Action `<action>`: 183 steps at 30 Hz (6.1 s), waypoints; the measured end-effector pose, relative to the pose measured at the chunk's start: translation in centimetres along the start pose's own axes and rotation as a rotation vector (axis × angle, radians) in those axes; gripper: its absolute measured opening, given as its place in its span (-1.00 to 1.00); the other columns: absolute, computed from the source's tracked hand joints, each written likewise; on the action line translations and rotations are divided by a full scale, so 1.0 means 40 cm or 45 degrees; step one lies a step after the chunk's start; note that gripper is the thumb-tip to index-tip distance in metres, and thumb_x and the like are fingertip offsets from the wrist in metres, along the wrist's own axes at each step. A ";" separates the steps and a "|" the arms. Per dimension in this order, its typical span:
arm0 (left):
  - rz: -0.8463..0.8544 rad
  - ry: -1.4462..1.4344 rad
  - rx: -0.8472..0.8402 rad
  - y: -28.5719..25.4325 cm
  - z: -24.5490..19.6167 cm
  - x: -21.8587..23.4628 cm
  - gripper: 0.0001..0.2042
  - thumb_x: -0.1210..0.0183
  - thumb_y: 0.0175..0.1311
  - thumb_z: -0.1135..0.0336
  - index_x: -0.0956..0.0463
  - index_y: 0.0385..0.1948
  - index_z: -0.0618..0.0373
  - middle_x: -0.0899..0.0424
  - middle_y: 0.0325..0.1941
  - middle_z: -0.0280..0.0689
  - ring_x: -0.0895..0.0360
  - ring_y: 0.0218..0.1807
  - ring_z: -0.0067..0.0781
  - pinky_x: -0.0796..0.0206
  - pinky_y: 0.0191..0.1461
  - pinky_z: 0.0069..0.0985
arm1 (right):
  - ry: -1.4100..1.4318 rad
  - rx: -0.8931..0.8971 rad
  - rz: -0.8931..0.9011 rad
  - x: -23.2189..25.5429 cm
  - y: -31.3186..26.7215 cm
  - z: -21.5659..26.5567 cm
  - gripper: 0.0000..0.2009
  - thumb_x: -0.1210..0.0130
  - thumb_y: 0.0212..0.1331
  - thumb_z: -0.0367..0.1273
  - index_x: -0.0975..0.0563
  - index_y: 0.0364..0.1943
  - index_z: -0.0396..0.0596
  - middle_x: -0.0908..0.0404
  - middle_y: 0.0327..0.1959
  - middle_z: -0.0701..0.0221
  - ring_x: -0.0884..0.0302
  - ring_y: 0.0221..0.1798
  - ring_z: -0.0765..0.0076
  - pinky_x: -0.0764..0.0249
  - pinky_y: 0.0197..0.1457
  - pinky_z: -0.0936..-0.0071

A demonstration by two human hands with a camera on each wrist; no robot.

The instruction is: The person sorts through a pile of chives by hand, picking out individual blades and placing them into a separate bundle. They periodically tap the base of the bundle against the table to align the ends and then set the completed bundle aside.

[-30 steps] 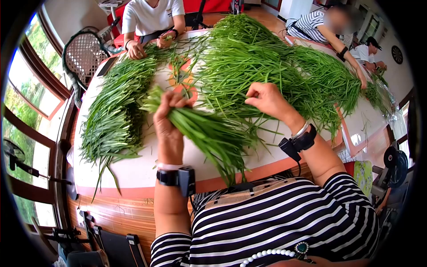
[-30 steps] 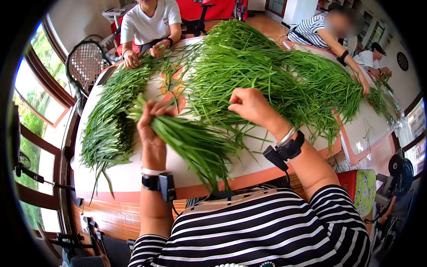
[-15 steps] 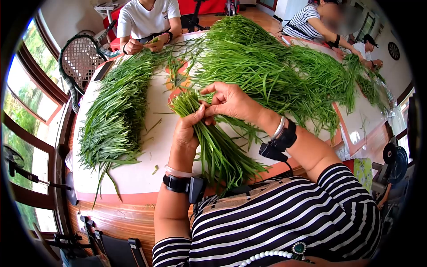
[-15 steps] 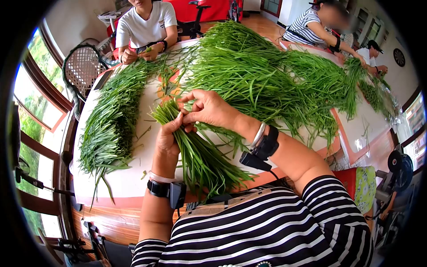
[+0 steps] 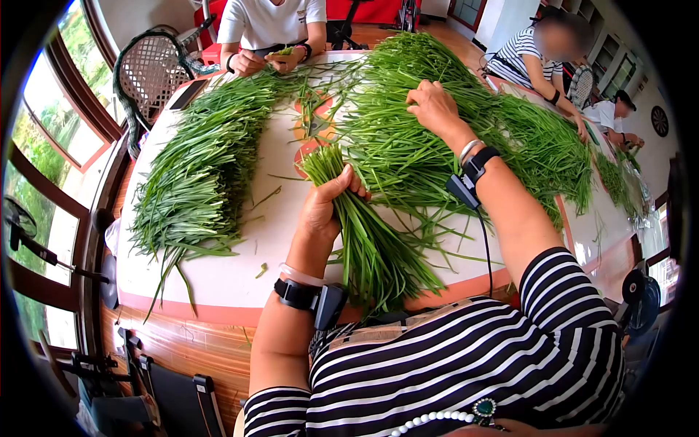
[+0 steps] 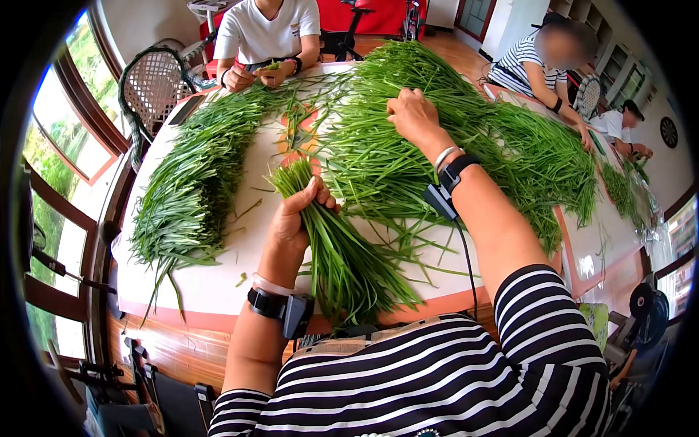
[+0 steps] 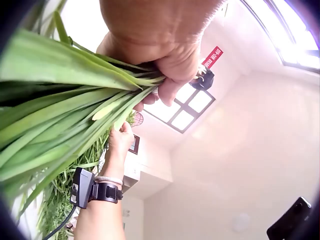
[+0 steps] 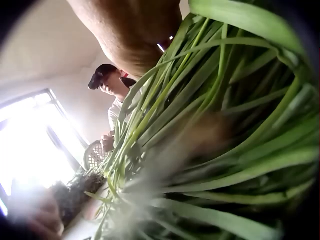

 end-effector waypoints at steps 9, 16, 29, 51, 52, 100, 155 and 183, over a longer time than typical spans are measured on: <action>0.024 0.030 -0.014 0.008 0.007 0.022 -0.83 -0.21 0.23 0.24 -0.42 -0.33 0.06 -0.39 -0.48 -0.41 -0.43 -0.35 -0.43 -0.38 -0.12 -0.32 | 1.029 0.085 -0.505 0.184 -0.006 -0.030 -0.90 -0.17 0.21 -0.42 -0.60 -0.36 -0.17 -0.64 -0.55 0.48 -0.44 -0.52 0.68 -0.36 -0.42 0.64; -0.022 -0.124 -0.136 -0.007 -0.013 -0.015 -0.62 -0.20 0.26 0.31 -0.38 0.06 0.24 -0.41 -0.48 -0.42 -0.41 -0.37 -0.48 -0.38 -0.18 -0.41 | 0.982 0.235 -0.215 0.236 -0.180 0.232 -0.92 -0.17 0.15 -0.46 -0.54 -0.40 -0.20 -0.51 -0.62 0.40 -0.36 -0.56 0.59 -0.32 -0.46 0.54; 0.022 -0.131 -0.114 -0.001 -0.001 -0.002 -0.78 -0.20 0.26 0.21 -0.48 -0.25 0.17 -0.52 -0.44 -0.35 -0.49 -0.32 -0.40 -0.40 -0.11 -0.36 | 1.615 -0.084 -0.155 0.144 -0.266 0.163 -0.92 -0.16 0.23 -0.44 -0.60 -0.35 -0.15 -0.58 -0.50 0.56 -0.39 -0.49 0.73 -0.34 -0.41 0.71; 0.252 -0.155 -0.057 -0.018 -0.039 -0.042 -0.77 -0.20 0.24 0.15 -0.39 -0.29 0.06 -0.40 -0.39 -0.39 -0.42 -0.29 -0.41 -0.38 0.07 -0.27 | 0.706 0.028 0.027 0.197 -0.278 -0.006 -0.87 -0.16 0.10 -0.51 -0.60 -0.24 -0.14 -0.64 -0.42 0.37 -0.60 -0.37 0.48 -0.51 -0.31 0.48; 0.336 -0.157 -0.044 -0.017 -0.043 -0.045 -0.77 -0.17 0.27 0.14 -0.33 -0.31 0.02 -0.32 -0.44 -0.41 -0.39 -0.33 -0.43 -0.37 0.05 -0.27 | 0.507 0.051 0.012 0.193 -0.269 -0.035 -0.86 -0.15 0.08 -0.51 -0.60 -0.25 -0.10 -0.63 -0.39 0.35 -0.60 -0.32 0.36 -0.51 -0.26 0.40; -0.100 -0.023 0.054 -0.002 -0.014 0.033 -0.71 -0.18 0.27 0.33 -0.46 -0.06 0.29 -0.37 -0.57 -0.46 -0.36 -0.48 -0.52 -0.35 -0.20 -0.45 | 0.631 0.090 -0.106 0.020 -0.247 0.196 -0.84 -0.21 0.12 -0.39 -0.51 -0.50 -0.17 -0.55 -0.54 0.33 -0.48 -0.57 0.32 -0.35 -0.48 0.38; 0.043 -0.119 -0.004 -0.002 -0.010 0.007 -0.84 -0.21 0.24 0.34 -0.46 -0.26 0.17 -0.47 -0.43 -0.38 -0.48 -0.29 -0.41 -0.41 0.02 -0.28 | 0.319 0.240 -0.014 0.123 -0.299 0.136 -0.93 -0.19 0.02 -0.48 -0.59 -0.38 -0.08 -0.54 -0.42 0.31 -0.55 -0.31 0.12 -0.47 -0.25 0.28; -0.097 0.190 -0.015 -0.028 -0.012 -0.035 -0.74 -0.22 0.25 0.26 -0.54 -0.17 0.27 -0.60 -0.35 -0.27 -0.55 -0.31 -0.38 -0.47 -0.10 -0.38 | 1.406 0.005 0.290 0.077 -0.271 0.182 -0.87 -0.19 0.16 -0.52 -0.57 -0.21 -0.20 -0.63 -0.38 0.49 -0.53 -0.35 0.69 -0.47 -0.27 0.66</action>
Point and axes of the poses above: each hand's wrist, its own y-axis towards the middle knuckle, its own x-axis out of the back of the hand, z = x × y, the point moved 7 cm from there along y, towards the middle knuckle
